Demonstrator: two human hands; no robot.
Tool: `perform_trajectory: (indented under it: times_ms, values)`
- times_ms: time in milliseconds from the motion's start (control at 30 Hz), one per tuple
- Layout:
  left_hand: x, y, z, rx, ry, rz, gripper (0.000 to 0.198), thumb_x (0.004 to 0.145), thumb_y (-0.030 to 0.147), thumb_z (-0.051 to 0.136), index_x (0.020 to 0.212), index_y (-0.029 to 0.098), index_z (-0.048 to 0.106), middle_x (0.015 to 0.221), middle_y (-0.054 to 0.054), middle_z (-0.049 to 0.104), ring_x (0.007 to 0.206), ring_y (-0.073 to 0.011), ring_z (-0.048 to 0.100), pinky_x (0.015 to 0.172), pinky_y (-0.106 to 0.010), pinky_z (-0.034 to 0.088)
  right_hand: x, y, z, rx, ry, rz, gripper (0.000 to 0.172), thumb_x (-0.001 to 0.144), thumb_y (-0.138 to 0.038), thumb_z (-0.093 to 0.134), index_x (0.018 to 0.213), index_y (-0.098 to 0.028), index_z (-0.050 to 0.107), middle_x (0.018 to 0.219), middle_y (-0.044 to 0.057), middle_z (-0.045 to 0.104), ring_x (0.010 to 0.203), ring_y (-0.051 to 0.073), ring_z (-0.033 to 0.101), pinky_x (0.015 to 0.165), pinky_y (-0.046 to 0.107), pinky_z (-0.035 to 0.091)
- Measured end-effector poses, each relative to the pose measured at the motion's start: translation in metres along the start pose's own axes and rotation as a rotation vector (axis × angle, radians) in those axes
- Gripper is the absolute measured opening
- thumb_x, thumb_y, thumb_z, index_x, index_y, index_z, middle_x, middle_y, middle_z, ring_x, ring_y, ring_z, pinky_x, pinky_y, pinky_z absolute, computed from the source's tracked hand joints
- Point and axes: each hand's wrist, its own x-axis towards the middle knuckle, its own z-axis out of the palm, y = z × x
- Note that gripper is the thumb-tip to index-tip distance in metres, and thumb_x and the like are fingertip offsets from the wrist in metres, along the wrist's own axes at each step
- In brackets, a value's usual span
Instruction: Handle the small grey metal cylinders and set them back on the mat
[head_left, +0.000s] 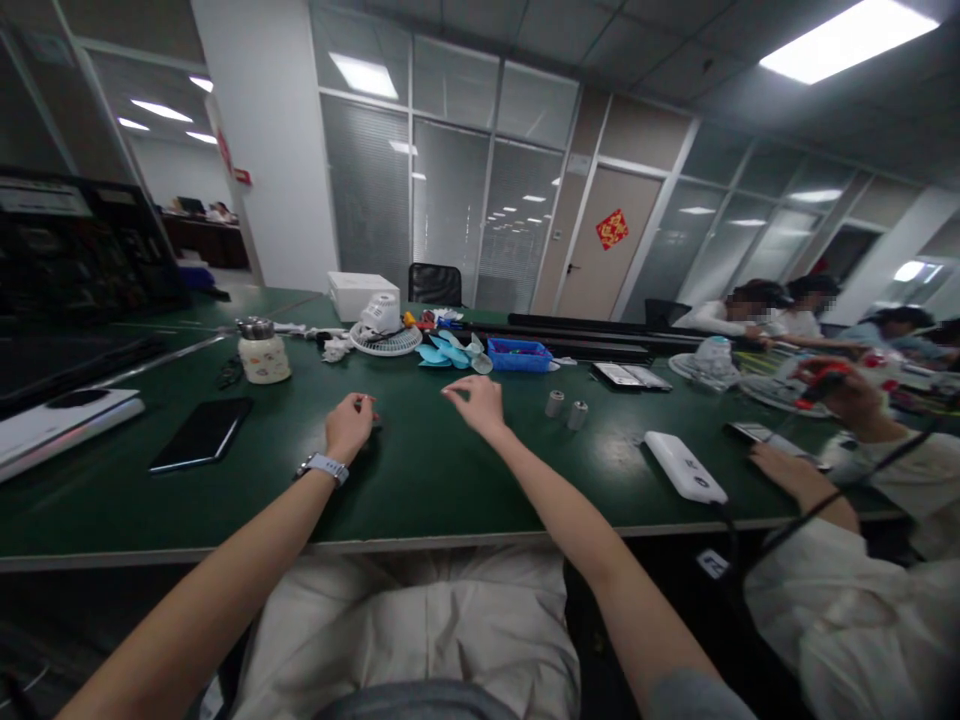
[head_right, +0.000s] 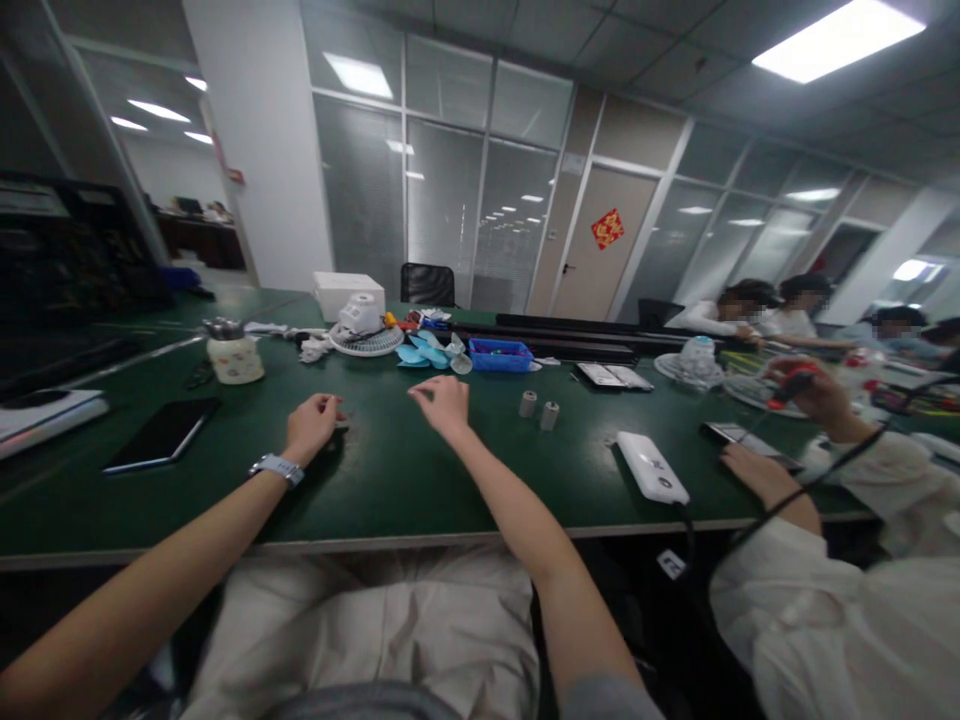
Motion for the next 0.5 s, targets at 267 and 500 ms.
perform_trajectory:
  times_ms: [267, 500]
  values:
    - [0.001, 0.002, 0.004, -0.001, -0.003, -0.007, 0.032, 0.086, 0.034, 0.041, 0.099, 0.02, 0.066, 0.075, -0.004, 0.071, 0.077, -0.0202, 0.064, 0.072, -0.027, 0.044, -0.027, 0.121, -0.113, -0.482, 0.224, 0.516, 0.033, 0.089, -0.045, 0.05, 0.104, -0.026, 0.072, 0.106, 0.012, 0.068, 0.103, 0.028, 0.055, 0.089, 0.041, 0.034]
    - [0.0, 0.001, 0.003, 0.003, -0.011, 0.007, 0.033, 0.086, 0.034, 0.04, 0.099, 0.02, 0.066, 0.077, -0.004, 0.072, 0.075, -0.0203, 0.064, 0.07, -0.027, 0.044, -0.031, 0.131, -0.103, -0.513, 0.274, 0.562, 0.032, 0.09, -0.042, 0.048, 0.105, -0.027, 0.071, 0.097, 0.009, 0.07, 0.094, 0.023, 0.06, 0.084, 0.035, 0.036]
